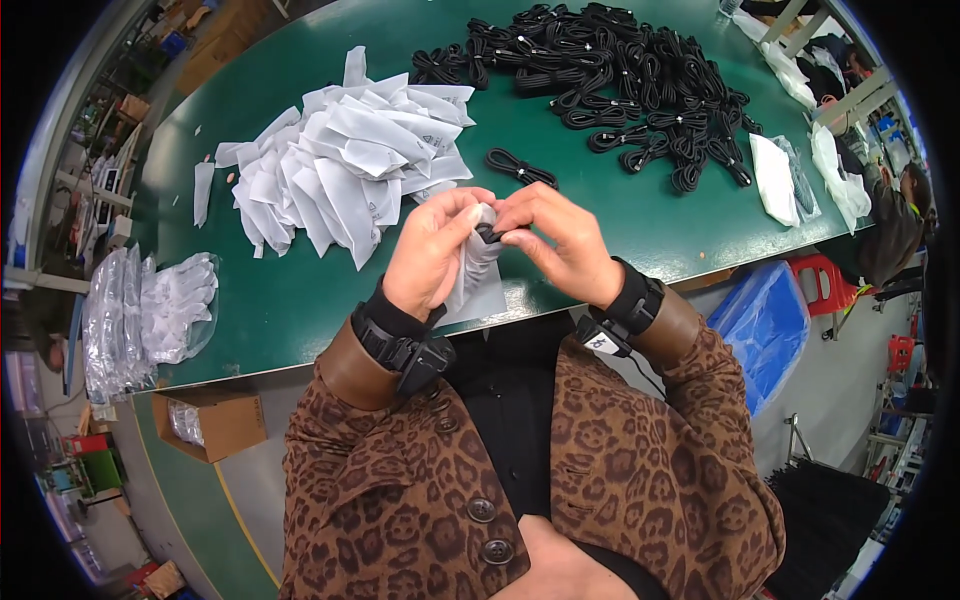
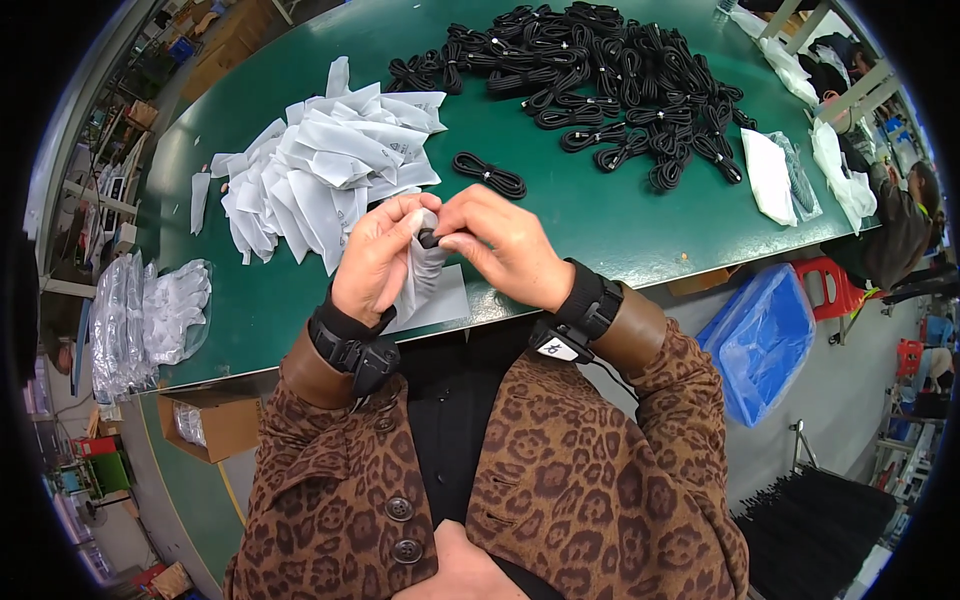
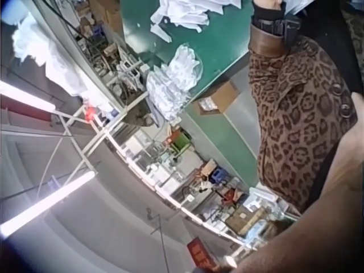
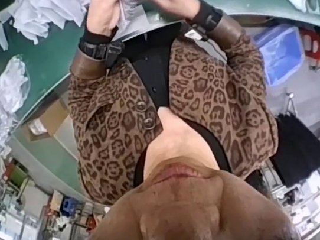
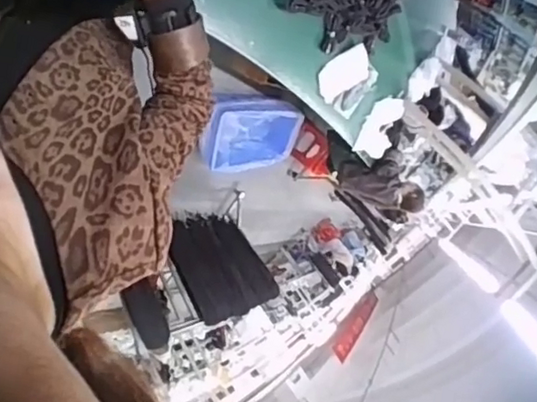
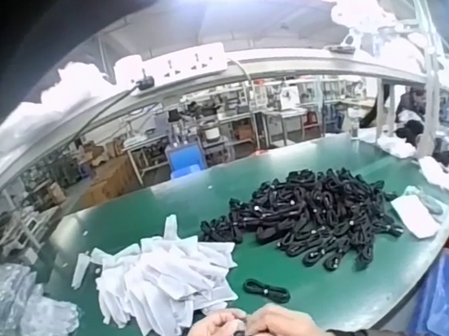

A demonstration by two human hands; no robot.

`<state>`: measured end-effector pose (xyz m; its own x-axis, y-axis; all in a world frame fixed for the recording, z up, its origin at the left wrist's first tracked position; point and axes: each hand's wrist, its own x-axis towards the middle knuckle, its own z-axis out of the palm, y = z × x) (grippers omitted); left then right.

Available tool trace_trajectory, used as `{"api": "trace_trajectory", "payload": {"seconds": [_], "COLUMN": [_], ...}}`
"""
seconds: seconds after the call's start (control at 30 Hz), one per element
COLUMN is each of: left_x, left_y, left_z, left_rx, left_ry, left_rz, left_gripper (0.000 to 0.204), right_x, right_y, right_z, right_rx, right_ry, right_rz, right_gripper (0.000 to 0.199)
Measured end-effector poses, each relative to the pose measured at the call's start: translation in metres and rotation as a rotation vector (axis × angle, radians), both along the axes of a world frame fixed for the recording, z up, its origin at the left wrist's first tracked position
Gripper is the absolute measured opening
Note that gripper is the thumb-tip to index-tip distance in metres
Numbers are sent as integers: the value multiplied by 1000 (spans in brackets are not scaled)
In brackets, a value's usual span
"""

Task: The person puts cables into small white bags by hand, then places the bagged cables into a larger clear bag and passes it to another person. The person then pulls a new clear bag from a stack and continues bagging the small white bags.

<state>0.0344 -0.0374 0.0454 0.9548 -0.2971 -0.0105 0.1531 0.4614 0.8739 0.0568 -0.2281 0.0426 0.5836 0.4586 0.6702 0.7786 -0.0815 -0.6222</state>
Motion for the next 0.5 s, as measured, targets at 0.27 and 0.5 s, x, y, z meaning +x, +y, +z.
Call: {"api": "trace_trajectory", "payload": {"seconds": [0.27,0.5], "left_x": [3,5], "left_y": [1,4], "left_z": [-14,7], "left_rx": [-2,-37], "left_ry": [22,70], "left_rz": [53,-39], "left_gripper": [25,28], "right_x": [-1,10], "right_y": [4,-7], "right_z": [9,3], "right_rx": [-54,-26], "right_ry": [6,51], "right_rz": [61,86], "right_gripper": [19,23]}}
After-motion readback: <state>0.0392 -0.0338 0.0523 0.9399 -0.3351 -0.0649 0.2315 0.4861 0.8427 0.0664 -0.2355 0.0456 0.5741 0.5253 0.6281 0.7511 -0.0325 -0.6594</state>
